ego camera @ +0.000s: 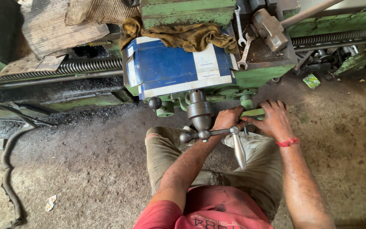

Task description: The person sits on the floor in front of a metal lathe and repeatedly turns a green handwheel with both hands to adjust the machine. The person's hands remain on the wheel for the duration of the clip, with no other objects or tools handled.

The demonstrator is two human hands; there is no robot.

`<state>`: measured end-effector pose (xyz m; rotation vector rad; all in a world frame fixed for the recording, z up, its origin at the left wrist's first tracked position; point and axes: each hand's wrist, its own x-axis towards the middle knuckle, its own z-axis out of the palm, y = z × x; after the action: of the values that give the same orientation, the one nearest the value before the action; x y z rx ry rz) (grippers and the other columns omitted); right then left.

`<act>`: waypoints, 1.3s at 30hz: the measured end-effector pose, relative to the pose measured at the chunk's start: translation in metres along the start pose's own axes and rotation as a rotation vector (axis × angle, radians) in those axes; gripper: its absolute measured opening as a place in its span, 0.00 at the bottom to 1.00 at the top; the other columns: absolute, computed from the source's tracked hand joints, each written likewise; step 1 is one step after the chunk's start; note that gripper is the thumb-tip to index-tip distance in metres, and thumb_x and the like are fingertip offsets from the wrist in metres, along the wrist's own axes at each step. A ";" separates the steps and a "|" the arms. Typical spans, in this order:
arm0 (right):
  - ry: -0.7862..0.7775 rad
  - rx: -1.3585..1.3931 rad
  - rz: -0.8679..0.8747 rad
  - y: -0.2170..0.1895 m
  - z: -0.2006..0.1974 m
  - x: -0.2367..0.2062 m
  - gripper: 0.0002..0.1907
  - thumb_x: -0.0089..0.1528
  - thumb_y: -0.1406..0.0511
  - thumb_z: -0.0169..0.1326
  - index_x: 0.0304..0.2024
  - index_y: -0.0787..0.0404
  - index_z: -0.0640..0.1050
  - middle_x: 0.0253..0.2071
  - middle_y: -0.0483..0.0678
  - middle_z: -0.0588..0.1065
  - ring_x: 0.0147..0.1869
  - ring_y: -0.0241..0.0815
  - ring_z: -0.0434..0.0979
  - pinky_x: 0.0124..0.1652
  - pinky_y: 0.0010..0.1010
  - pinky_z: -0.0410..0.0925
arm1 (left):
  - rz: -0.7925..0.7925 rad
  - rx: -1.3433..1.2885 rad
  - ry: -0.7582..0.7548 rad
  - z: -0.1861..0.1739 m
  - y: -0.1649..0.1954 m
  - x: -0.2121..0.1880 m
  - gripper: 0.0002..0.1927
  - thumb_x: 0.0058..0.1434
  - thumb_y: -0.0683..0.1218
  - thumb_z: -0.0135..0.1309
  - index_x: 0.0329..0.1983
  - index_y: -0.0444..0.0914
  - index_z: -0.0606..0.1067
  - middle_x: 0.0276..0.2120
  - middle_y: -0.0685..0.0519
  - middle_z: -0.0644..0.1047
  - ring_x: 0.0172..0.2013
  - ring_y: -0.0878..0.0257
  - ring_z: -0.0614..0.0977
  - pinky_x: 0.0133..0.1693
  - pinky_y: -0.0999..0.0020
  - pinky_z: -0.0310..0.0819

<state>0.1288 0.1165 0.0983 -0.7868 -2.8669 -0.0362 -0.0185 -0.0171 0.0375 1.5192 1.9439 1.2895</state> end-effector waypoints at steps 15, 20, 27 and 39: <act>0.032 0.017 -0.001 -0.010 -0.008 -0.001 0.39 0.46 0.34 0.65 0.39 0.58 0.83 0.44 0.51 0.77 0.54 0.55 0.73 0.53 0.49 0.63 | -0.005 0.051 -0.016 0.015 -0.018 0.000 0.25 0.53 0.52 0.64 0.51 0.37 0.73 0.33 0.39 0.81 0.38 0.39 0.83 0.39 0.46 0.77; 0.020 0.020 0.006 -0.010 -0.007 0.000 0.41 0.45 0.32 0.64 0.38 0.59 0.83 0.44 0.50 0.77 0.53 0.53 0.72 0.53 0.48 0.62 | -0.013 0.049 -0.023 0.015 -0.019 -0.001 0.26 0.53 0.51 0.63 0.52 0.36 0.73 0.34 0.39 0.81 0.38 0.39 0.84 0.38 0.47 0.78; 0.038 0.013 -0.003 -0.012 -0.007 0.000 0.40 0.46 0.32 0.64 0.38 0.58 0.83 0.44 0.50 0.77 0.53 0.53 0.72 0.53 0.47 0.62 | 0.046 0.047 0.044 0.018 -0.024 -0.003 0.28 0.52 0.51 0.64 0.53 0.35 0.72 0.37 0.38 0.81 0.40 0.39 0.83 0.39 0.48 0.78; 0.029 -0.013 -0.015 -0.015 -0.008 0.001 0.40 0.47 0.32 0.63 0.38 0.58 0.83 0.43 0.50 0.77 0.52 0.52 0.72 0.52 0.47 0.62 | 0.036 0.036 0.030 0.024 -0.033 -0.004 0.33 0.52 0.52 0.65 0.59 0.33 0.71 0.37 0.38 0.82 0.39 0.41 0.85 0.40 0.50 0.79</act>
<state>0.1217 0.1029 0.1067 -0.7615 -2.8484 -0.0672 -0.0185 -0.0105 -0.0027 1.5677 1.9777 1.3058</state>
